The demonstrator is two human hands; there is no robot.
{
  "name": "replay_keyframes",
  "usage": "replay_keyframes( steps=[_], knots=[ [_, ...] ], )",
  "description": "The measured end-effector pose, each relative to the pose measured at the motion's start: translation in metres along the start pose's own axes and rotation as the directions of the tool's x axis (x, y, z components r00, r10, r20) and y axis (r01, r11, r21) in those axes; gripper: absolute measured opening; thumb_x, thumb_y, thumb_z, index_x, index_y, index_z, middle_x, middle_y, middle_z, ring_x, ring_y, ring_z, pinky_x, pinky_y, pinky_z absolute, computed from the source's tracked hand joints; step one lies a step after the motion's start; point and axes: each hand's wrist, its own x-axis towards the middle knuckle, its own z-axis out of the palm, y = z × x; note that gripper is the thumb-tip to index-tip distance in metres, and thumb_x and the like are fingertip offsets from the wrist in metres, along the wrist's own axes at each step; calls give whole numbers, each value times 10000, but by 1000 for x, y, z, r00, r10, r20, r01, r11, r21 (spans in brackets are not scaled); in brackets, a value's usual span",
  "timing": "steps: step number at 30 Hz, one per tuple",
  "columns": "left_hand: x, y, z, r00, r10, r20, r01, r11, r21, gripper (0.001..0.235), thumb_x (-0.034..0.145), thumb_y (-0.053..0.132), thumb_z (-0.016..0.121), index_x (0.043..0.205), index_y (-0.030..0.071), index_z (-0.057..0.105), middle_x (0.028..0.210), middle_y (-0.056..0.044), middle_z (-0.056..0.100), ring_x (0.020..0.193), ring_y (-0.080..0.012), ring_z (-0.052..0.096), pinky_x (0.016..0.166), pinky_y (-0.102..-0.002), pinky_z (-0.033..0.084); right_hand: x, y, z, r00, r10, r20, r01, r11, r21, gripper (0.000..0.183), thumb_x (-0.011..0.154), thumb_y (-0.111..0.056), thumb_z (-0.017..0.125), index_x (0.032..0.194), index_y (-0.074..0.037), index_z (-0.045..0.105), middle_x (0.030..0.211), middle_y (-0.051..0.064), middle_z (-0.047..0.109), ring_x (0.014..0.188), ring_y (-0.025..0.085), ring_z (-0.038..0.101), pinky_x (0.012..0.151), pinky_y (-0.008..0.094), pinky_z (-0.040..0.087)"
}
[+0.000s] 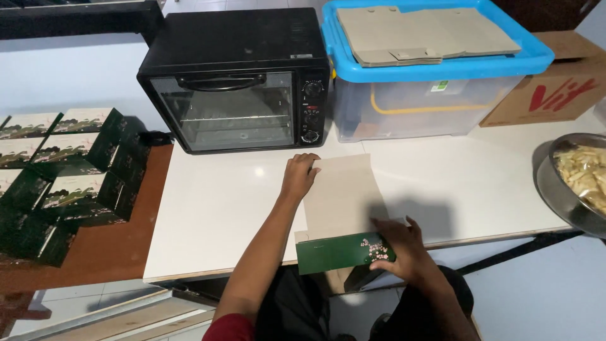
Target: Assembling a small cardboard box from a flat template by folding and tucking flaps.
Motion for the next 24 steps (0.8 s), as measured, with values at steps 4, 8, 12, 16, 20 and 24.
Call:
replay_keyframes(
  steps=[4,8,12,16,20,24],
  knots=[
    [-3,8,-6,998,-24,-54,28,998,62,271,875,45,722,1136,107,687,1005,-39,703,990,-306,602,906,-418,427,-8,-1,-6,995,16,-101,-22,998,-54,552,761,-350,849,1208,-240,543,894,-40,690,871,218,645,971,419,396],
    [-5,14,-9,995,-56,-87,63,996,70,224,878,-39,631,1020,119,704,913,-12,700,857,-263,613,831,-389,438,-13,-37,-29,978,-138,-157,165,971,175,181,598,-18,623,762,-88,653,752,40,640,633,274,578,588,422,435],
    [-4,17,0,994,-57,-96,66,994,86,135,876,8,673,933,130,679,834,-1,691,744,-237,631,685,-378,487,-50,-7,-6,976,97,193,-145,956,254,729,588,-351,1049,1233,-196,746,1263,19,676,1165,223,636,1005,372,486],
    [-3,9,25,998,53,-31,-46,978,203,205,863,5,640,925,160,761,816,-9,735,719,-229,657,556,-368,480,-6,-7,-25,880,264,395,-374,898,233,728,794,-448,876,1435,-253,594,1498,21,564,1402,203,499,1175,366,357],
    [-7,58,-13,967,63,247,-136,947,292,166,1020,173,634,1118,184,767,1116,-39,786,1151,-204,718,1036,-369,569,93,-32,-48,965,176,193,-222,942,251,688,997,-517,557,1589,-215,376,1656,139,341,1553,368,246,1268,564,143],
    [-12,75,-41,922,59,383,-121,983,141,346,1053,311,591,1318,116,695,1380,-128,669,1374,-292,569,1225,-445,401,157,-26,-1,932,295,211,-328,934,144,659,1088,-534,351,1661,-253,189,1731,129,123,1598,319,53,1266,603,-5]
  ],
)
